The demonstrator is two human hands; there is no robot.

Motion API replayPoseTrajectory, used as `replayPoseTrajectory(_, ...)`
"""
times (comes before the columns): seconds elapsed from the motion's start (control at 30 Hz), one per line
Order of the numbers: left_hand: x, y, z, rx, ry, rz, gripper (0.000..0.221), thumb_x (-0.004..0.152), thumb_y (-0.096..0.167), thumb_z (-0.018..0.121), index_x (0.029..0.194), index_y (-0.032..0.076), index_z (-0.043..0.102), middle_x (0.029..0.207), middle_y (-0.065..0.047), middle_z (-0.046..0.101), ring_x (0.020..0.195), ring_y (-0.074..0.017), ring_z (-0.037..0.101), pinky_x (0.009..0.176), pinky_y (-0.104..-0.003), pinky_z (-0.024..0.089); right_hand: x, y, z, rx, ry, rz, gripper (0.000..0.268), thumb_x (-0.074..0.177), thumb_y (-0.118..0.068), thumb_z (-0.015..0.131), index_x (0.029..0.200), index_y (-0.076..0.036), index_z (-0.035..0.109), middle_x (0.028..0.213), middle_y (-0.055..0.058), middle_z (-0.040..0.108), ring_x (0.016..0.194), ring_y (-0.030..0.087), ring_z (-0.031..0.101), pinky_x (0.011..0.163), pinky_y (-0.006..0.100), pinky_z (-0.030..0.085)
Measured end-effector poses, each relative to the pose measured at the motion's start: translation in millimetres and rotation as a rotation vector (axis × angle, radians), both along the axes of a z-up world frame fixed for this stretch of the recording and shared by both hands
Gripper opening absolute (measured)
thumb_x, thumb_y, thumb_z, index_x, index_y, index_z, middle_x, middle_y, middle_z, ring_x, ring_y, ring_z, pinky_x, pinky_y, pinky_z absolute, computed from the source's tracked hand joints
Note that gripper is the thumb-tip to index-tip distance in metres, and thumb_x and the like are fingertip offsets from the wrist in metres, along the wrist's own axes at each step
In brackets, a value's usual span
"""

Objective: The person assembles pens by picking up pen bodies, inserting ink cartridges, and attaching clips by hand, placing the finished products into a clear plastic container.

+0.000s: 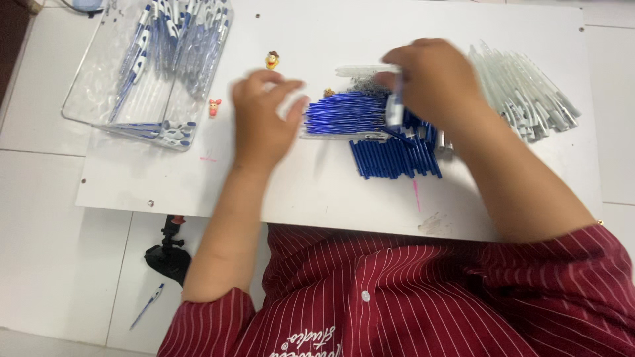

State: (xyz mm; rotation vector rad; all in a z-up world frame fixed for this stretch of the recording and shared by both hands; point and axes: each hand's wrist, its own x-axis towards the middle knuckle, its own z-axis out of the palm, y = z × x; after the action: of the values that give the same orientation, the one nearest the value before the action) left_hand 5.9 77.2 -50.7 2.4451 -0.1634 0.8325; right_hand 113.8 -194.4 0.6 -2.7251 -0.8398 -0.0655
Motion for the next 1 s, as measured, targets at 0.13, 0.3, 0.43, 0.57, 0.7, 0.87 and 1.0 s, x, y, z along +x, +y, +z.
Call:
replayPoseTrajectory(0.13, 5.0, 113.0, 50.8, 0.094, -0.189, 0.021, 0.012, 0.096, 0.011, 0.082, 0.107, 0.005, 0.08, 0.102, -0.014, 0.07, 0.099, -0.0333, 0.062, 0.087, -0.046, 0.046, 19.6, -81.1, 11.4, 0.291, -0.017, 0.024, 0.027, 0.108, -0.016, 0.079, 0.127, 0.003, 0.076, 0.114, 0.027, 0.073, 0.088, 0.034, 0.069, 0.074, 0.046, 0.056)
replayPoseTrajectory(0.3, 39.6, 256.5, 41.5, 0.275, 0.236, 0.428, 0.023, 0.113, 0.021, 0.068, 0.107, 0.002, 0.08, 0.102, -0.016, 0.077, 0.087, -0.0352, 0.071, 0.076, -0.046, 0.054, 52.3, -188.2, -14.9, 0.618, -0.009, -0.089, 0.009, 0.14, -0.007, 0.071, 0.145, 0.001, 0.072, 0.104, 0.013, 0.062, 0.085, 0.015, 0.057, 0.06, 0.028, 0.049)
replayPoseTrajectory(0.43, 54.5, 252.0, 21.6, 0.152, 0.629, 0.505, 0.02, 0.104, 0.021, 0.066, 0.106, 0.008, 0.08, 0.105, -0.021, 0.075, 0.097, -0.0416, 0.07, 0.085, -0.051, 0.053, 39.7, -194.9, -10.8, 0.566, -0.073, 0.142, 0.025, 0.147, 0.003, 0.058, 0.146, 0.028, 0.059, 0.11, 0.031, 0.059, 0.076, 0.029, 0.057, 0.052, 0.034, 0.046)
replayPoseTrajectory(0.57, 65.1, 236.5, 19.6, 0.277, 0.9, 0.562, 0.031, 0.099, 0.036, 0.07, 0.114, 0.009, 0.076, 0.115, -0.017, 0.068, 0.104, -0.0431, 0.065, 0.082, -0.053, 0.054, -0.3, -158.9, 17.8, 0.478, 0.059, -0.203, 0.013, 0.125, -0.008, 0.075, 0.136, -0.001, 0.076, 0.089, 0.014, 0.066, 0.065, 0.016, 0.06, 0.058, 0.029, 0.048)
replayPoseTrajectory(0.7, 67.5, 233.6, 19.8, 0.333, 1.0, 0.64, 0.016, 0.097, 0.009, 0.063, 0.095, -0.004, 0.072, 0.098, -0.022, 0.068, 0.082, -0.0444, 0.068, 0.063, -0.05, 0.058, -20.2, -141.4, 33.4, 0.325, 0.123, -0.233, 0.01, 0.117, -0.015, 0.075, 0.125, -0.009, 0.077, 0.094, 0.007, 0.069, 0.066, 0.02, 0.067, 0.064, 0.03, 0.047)
replayPoseTrajectory(0.87, 48.4, 234.0, 28.7, 0.241, 0.829, 0.705, 0.025, 0.089, 0.023, 0.074, 0.091, -0.003, 0.072, 0.092, -0.018, 0.071, 0.082, -0.0426, 0.07, 0.062, -0.05, 0.057, -18.0, -158.5, 16.5, 0.497, 0.093, -0.272, 0.008, 0.119, -0.001, 0.067, 0.12, 0.003, 0.074, 0.091, 0.015, 0.068, 0.063, 0.018, 0.059, 0.054, 0.03, 0.046)
replayPoseTrajectory(1.0, 23.7, 188.9, 50.9, 0.143, 0.348, 0.559, 0.011, 0.092, 0.0, 0.069, 0.096, -0.001, 0.079, 0.089, -0.02, 0.078, 0.08, -0.0339, 0.077, 0.06, -0.046, 0.063, -28.5, -169.1, 1.1, 0.716, 0.008, -0.216, 0.008, 0.131, 0.001, 0.064, 0.135, 0.006, 0.068, 0.1, 0.018, 0.065, 0.07, 0.017, 0.057, 0.058, 0.027, 0.049)
